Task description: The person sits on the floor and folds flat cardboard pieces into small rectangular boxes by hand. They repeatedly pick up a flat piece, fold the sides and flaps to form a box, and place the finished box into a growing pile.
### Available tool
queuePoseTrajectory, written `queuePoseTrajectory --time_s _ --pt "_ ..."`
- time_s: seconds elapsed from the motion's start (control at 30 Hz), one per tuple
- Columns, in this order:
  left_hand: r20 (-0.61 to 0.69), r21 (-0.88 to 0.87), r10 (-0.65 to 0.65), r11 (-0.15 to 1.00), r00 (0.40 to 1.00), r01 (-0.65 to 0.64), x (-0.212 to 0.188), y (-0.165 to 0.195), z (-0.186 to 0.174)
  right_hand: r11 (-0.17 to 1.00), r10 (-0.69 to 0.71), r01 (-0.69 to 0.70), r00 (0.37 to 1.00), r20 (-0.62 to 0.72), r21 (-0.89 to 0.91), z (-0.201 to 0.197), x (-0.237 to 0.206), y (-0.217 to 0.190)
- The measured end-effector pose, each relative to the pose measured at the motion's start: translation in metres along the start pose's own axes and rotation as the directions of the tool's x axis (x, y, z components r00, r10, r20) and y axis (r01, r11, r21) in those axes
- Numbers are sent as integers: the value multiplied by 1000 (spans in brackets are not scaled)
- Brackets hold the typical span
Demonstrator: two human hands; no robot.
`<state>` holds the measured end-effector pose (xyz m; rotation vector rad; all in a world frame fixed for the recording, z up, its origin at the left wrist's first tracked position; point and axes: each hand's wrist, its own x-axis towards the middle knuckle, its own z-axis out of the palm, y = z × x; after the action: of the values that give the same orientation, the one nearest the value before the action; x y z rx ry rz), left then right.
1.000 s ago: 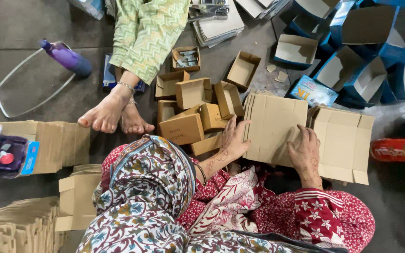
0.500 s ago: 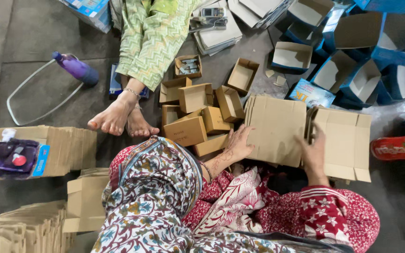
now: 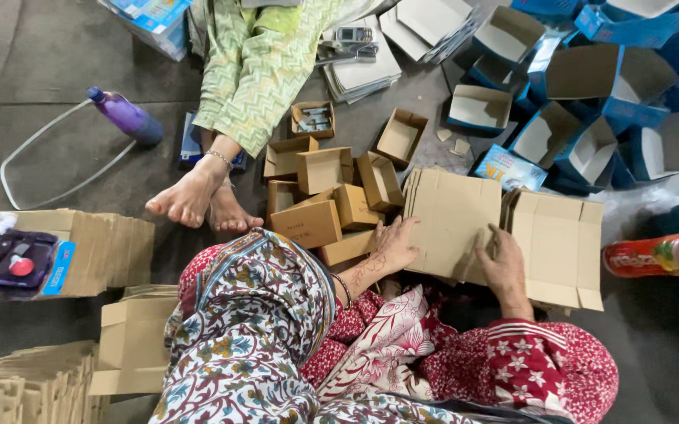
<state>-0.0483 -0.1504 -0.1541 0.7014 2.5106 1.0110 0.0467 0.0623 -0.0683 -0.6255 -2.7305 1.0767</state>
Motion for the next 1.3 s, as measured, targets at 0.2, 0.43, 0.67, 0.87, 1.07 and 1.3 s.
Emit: queuePoseTrajectory --time_s 0.2,0.43,0.67,0.87,1.07,1.3 --pt "-2 -45 38 998 999 -38 0 0 3 989 -83 81 996 -18 -120 3 3 -9" --pt "59 -69 21 997 998 -17 -4 7 -5 979 142 -150 988 69 136 -3 5 -24" --pt "86 -19 -27 999 996 28 -4 15 -9 838 185 -195 980 70 509 -5 3 -31" --pt "58 22 18 1000 998 -19 -3 14 -7 886 97 -55 993 -66 461 -5 -1 -29" --pt "69 18 16 1000 998 -17 -4 11 -7 982 10 19 989 -148 190 -1 -4 -23" --pt "68 115 45 992 997 -52 -6 9 -4 976 -21 68 976 -219 208 10 -2 4"
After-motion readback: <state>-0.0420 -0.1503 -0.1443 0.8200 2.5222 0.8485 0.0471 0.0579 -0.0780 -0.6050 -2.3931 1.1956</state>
